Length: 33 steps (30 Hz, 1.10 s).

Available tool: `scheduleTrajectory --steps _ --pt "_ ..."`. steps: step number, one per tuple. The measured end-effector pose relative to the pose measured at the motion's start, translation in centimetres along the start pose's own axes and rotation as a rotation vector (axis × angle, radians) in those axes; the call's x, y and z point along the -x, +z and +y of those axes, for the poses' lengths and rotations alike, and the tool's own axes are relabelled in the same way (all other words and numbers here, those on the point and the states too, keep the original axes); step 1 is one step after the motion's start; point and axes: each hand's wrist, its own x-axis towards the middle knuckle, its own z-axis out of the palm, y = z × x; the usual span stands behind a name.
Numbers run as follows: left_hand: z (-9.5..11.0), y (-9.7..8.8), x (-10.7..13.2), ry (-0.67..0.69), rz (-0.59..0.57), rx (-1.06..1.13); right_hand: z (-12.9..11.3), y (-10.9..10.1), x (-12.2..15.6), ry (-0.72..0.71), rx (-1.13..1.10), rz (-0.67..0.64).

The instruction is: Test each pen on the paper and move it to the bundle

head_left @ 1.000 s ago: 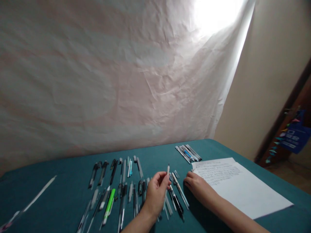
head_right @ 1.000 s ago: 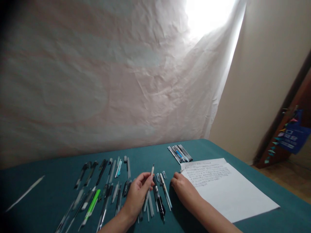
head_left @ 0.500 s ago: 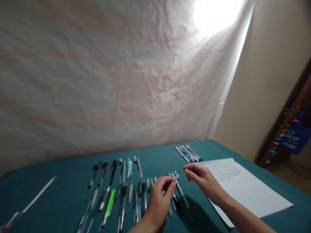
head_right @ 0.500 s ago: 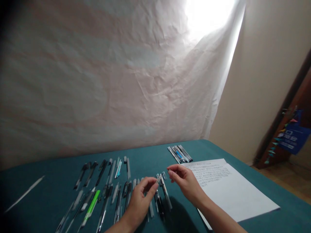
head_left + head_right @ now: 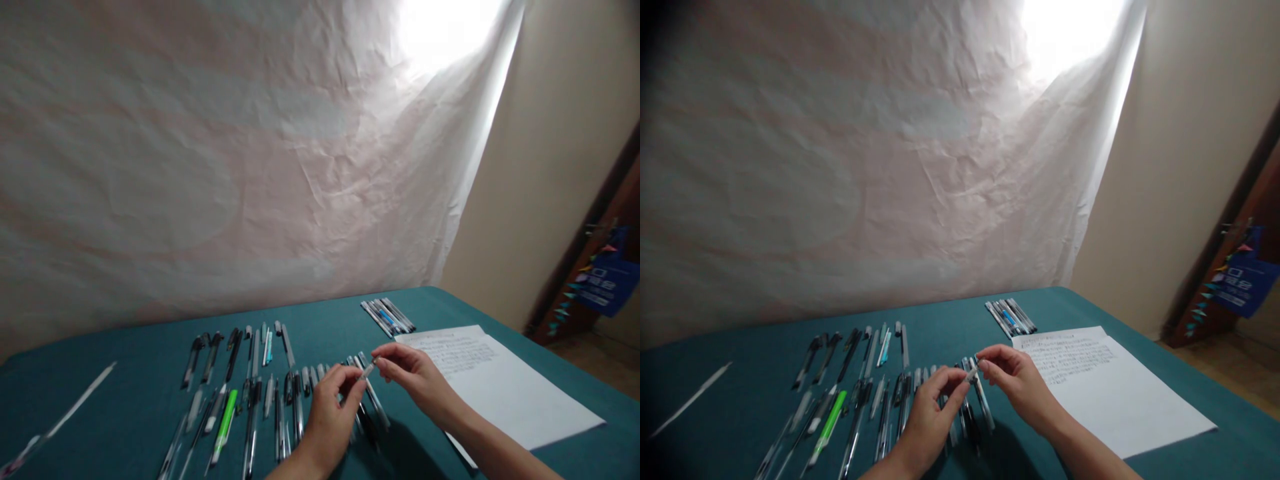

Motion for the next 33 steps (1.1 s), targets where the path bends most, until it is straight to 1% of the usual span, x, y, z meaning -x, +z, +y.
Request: scheduleTrajectory --steps 8,15,21,25,27,31,33 --pt "0.1 -0.1 0.1 0.012 0.011 -0.032 0.3 0.3 0.2 0.018 -0.02 -0.032" --pt "0.0 0.0 0.1 0.03 0.009 -0.024 0.8 0.9 0.3 -0.017 -0.006 0.027" --pt "-0.1 -0.2 -0.1 0.0 0.042 0.054 0.3 1.2 0.4 0.037 -0.157 -0.046" --pt "0.0 -0.3 -0.2 -0.011 0.033 0.058 0.1 1.1 0.6 0.05 -0.16 -0.069" --pt "0.1 -0.2 -0.1 -0.016 0.027 0.045 0.1 1.2 0.7 0.044 -0.15 -0.054" --pt "0.0 0.0 -0.1 -0.019 0.023 0.04 0.5 1.4 0.6 0.074 -0.186 0.028" --pt "0.0 0.1 -0.2 -0.024 0.029 0.062 0.7 1.6 0.6 0.094 -0.231 0.01"
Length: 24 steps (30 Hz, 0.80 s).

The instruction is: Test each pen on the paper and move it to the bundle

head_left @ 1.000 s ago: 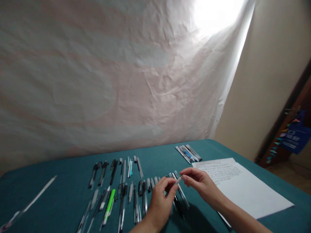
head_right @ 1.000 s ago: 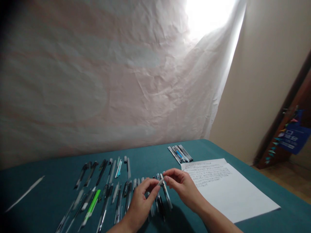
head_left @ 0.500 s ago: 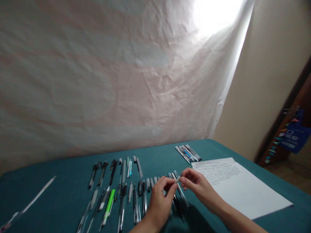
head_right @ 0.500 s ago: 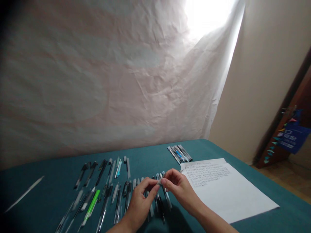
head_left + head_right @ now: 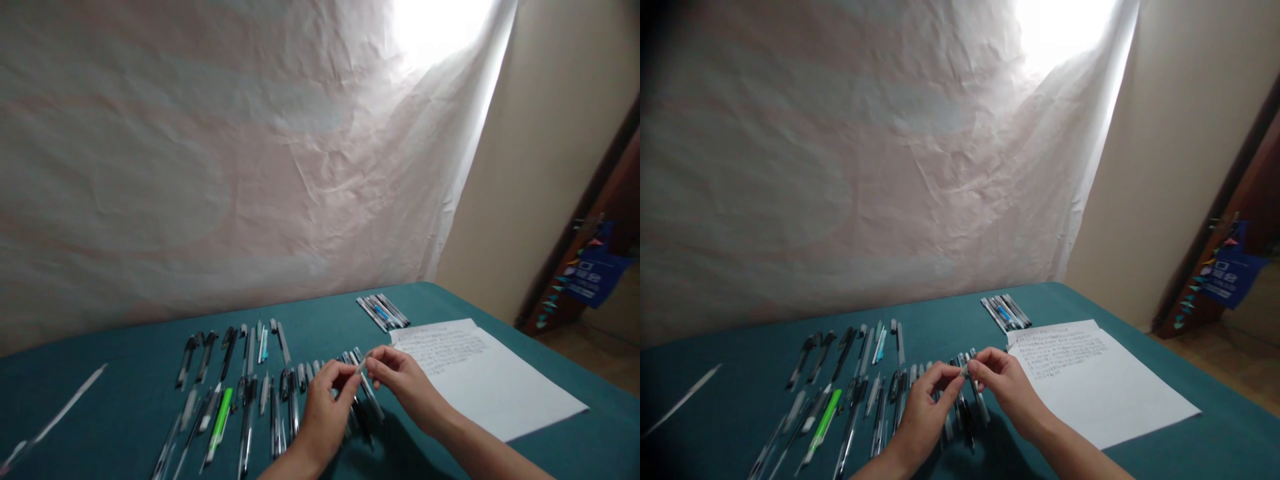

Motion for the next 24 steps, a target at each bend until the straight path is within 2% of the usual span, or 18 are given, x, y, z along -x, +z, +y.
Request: scheduleTrajectory --steps 4,10,18,24 --pt "-0.01 -0.06 -0.21 -0.018 0.013 0.045 -0.15 0.19 0.06 0.04 -0.065 -0.063" --pt "-0.22 0.04 -0.1 -0.013 0.001 -0.004 -0.34 0.19 0.08 -0.007 0.02 -0.007" --pt "-0.26 0.04 -0.16 -0.021 -0.015 0.04 -0.06 0.12 0.14 0.043 -0.086 -0.054" --pt "-0.55 0.02 -0.12 -0.017 -0.016 -0.024 0.38 -0.15 -0.03 0.012 -0.04 0.009"
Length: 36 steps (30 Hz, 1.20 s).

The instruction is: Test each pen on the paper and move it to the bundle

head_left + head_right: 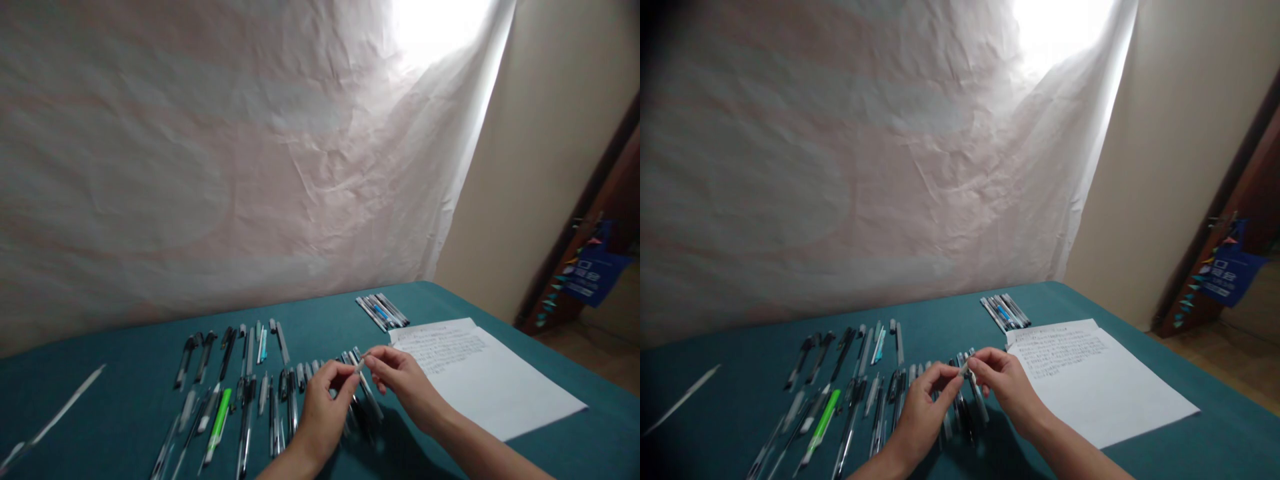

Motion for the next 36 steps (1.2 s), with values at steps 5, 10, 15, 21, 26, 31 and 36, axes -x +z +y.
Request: scheduleTrajectory --steps 5,10,15,21,26,31,36 --pt "0.0 -0.1 -0.1 -0.008 -0.005 0.031 0.0 0.1 0.1 0.062 -0.092 -0.062" --pt "-0.2 0.0 -0.1 0.008 0.005 -0.013 0.3 0.0 0.0 0.0 -0.024 -0.03" --pt "-0.5 0.1 -0.1 -0.011 0.004 0.017 0.6 0.0 0.0 0.053 -0.065 -0.005" --pt "-0.4 0.0 -0.1 -0.008 0.013 -0.005 0.7 0.2 0.0 0.012 -0.05 -0.017" --pt "-0.1 0.1 0.0 -0.007 0.011 -0.023 1.0 0.2 0.0 0.023 -0.047 0.016" --pt "-0.2 0.1 -0.1 -0.01 0.017 0.0 1.0 0.4 0.2 0.055 -0.107 -0.023" --pt "-0.2 0.1 0.0 -0.01 0.005 -0.02 1.2 0.2 0.0 0.026 -0.052 0.011"
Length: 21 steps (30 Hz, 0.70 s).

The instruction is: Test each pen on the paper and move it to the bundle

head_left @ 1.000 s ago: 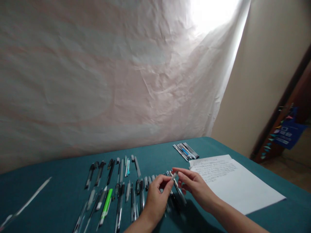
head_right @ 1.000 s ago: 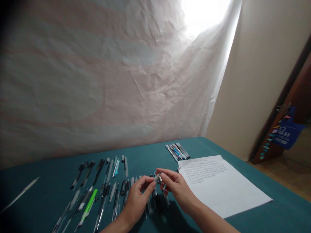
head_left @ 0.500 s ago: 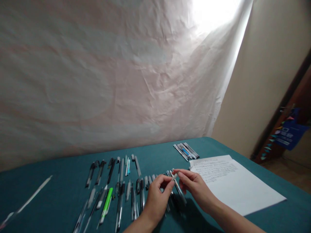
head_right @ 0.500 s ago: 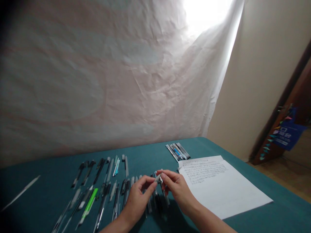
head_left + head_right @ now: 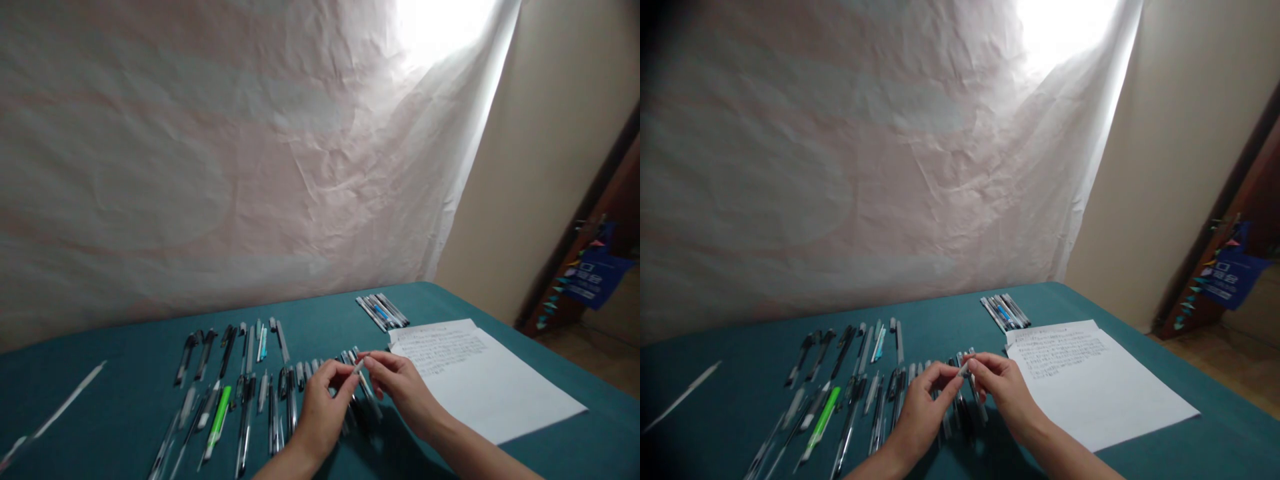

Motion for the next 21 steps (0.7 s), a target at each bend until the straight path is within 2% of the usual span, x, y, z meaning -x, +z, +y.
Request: scheduleTrajectory --steps 3,6,9,15,19,21 --pt "0.03 0.09 0.0 -0.012 -0.006 0.027 0.22 -0.08 -0.06 0.024 -0.015 0.02" --pt "0.08 0.12 -0.08 -0.013 -0.003 0.057 0.25 0.01 0.05 0.05 -0.072 -0.018" --pt "0.08 0.06 -0.11 -0.015 -0.002 0.047 0.18 0.08 0.17 0.028 -0.074 -0.024" --pt "-0.03 -0.05 0.01 -0.017 -0.019 0.017 0.05 -0.07 0.21 -0.044 0.052 0.005" --pt "0.1 -0.07 -0.05 -0.04 0.003 0.028 -0.04 -0.02 0.23 -0.028 0.145 0.037" --pt "0.13 -0.05 -0.12 -0.054 0.02 0.056 0.02 0.07 0.37 -0.077 0.238 0.071"
